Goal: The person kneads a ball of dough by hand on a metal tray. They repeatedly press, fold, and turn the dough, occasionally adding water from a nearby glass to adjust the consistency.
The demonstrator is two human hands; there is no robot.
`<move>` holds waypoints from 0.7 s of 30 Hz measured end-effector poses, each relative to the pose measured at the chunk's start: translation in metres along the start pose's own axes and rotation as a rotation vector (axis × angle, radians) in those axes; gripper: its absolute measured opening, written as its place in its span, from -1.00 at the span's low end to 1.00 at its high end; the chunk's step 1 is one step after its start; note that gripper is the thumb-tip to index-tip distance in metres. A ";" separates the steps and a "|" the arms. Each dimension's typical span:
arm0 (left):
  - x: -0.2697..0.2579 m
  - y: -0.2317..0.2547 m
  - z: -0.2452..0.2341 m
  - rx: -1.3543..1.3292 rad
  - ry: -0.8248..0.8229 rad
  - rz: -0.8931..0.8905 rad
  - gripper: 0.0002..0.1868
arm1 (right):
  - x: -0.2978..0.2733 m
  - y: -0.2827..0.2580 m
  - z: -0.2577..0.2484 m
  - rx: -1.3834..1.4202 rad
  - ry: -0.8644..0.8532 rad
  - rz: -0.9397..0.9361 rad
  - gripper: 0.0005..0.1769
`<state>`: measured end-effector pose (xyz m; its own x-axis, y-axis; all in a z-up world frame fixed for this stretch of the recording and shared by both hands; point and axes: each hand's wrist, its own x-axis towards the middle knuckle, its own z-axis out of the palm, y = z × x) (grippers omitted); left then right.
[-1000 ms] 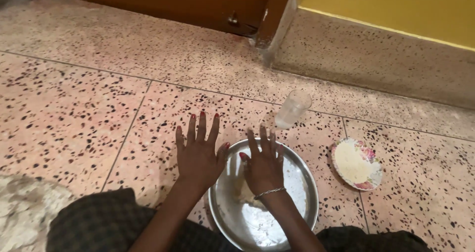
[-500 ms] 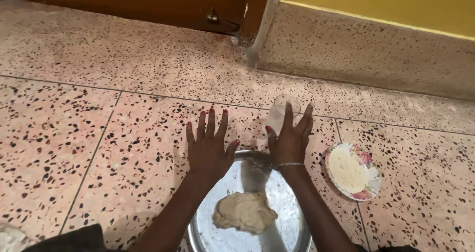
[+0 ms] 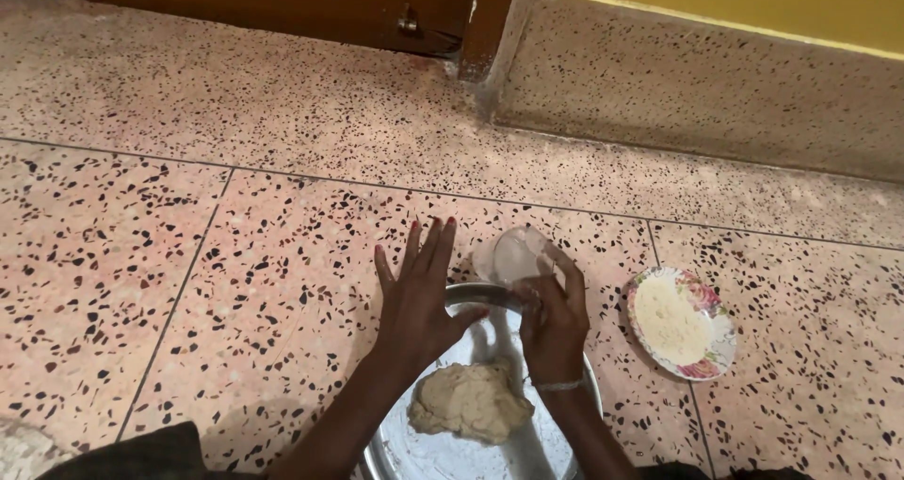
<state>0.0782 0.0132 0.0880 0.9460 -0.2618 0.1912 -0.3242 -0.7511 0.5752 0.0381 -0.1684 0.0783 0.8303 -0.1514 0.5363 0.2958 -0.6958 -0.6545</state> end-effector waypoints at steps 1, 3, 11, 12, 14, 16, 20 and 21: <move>-0.005 0.003 -0.003 -0.037 0.002 0.017 0.32 | -0.006 -0.012 -0.005 0.012 0.011 -0.013 -0.74; -0.015 0.009 -0.011 -0.108 0.010 0.052 0.36 | -0.013 -0.034 -0.012 0.039 0.035 -0.044 -0.78; -0.057 0.013 -0.024 -0.230 0.163 0.102 0.08 | -0.040 -0.082 -0.028 0.256 -0.186 0.167 -0.70; -0.062 0.012 -0.025 -0.241 0.135 0.071 0.03 | -0.044 -0.084 -0.028 0.277 -0.228 0.191 -0.71; -0.068 0.012 -0.027 -0.281 0.157 0.033 -0.04 | -0.051 -0.085 -0.025 0.446 -0.253 0.262 -0.55; -0.072 0.010 -0.029 -0.286 0.175 0.030 -0.09 | -0.055 -0.080 -0.021 0.702 -0.223 0.380 -0.43; -0.077 0.009 -0.033 -0.192 0.201 0.101 -0.11 | -0.050 -0.047 -0.008 1.087 -0.069 0.872 -0.46; -0.078 0.008 -0.035 -0.158 0.208 0.122 -0.11 | -0.048 -0.036 -0.003 1.107 -0.039 1.036 -0.46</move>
<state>0.0022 0.0486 0.1058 0.8866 -0.2016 0.4163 -0.4456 -0.6140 0.6515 -0.0138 -0.1381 0.0777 0.8948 -0.1978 -0.4003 -0.2281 0.5681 -0.7907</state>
